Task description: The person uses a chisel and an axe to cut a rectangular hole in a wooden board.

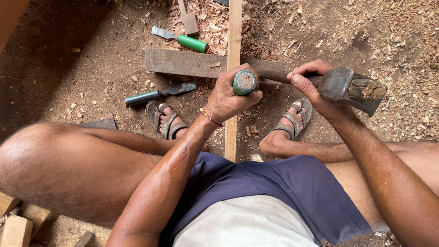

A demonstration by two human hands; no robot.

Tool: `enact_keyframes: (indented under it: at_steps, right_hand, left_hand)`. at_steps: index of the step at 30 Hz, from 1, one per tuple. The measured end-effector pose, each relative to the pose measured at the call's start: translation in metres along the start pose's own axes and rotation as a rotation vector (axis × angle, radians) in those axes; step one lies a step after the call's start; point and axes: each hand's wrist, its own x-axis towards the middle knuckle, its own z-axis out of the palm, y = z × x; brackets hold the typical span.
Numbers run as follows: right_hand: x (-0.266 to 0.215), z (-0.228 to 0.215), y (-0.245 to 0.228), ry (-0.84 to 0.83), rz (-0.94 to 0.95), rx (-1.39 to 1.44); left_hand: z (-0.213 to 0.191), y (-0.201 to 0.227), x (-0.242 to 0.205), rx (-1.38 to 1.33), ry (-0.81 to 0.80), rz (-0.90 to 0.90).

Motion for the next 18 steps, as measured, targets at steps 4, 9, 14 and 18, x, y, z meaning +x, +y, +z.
enact_keyframes:
  at_steps: [4,9,14,18]
  right_hand:
    - [0.0,0.0,0.002,-0.003,0.004,0.001]
    - [-0.001,0.001,0.003,-0.001,-0.013,0.007]
    - [-0.002,0.003,0.001,0.005,-0.04,-0.032]
    - [-0.003,0.003,-0.001,0.002,-0.045,-0.04]
  left_hand:
    - [0.005,0.001,0.002,0.033,-0.001,0.027]
    - [0.02,0.001,0.004,0.045,-0.114,0.106]
    - [0.015,-0.003,0.005,0.025,-0.143,0.127]
    - [0.003,-0.006,0.001,0.022,-0.02,0.082]
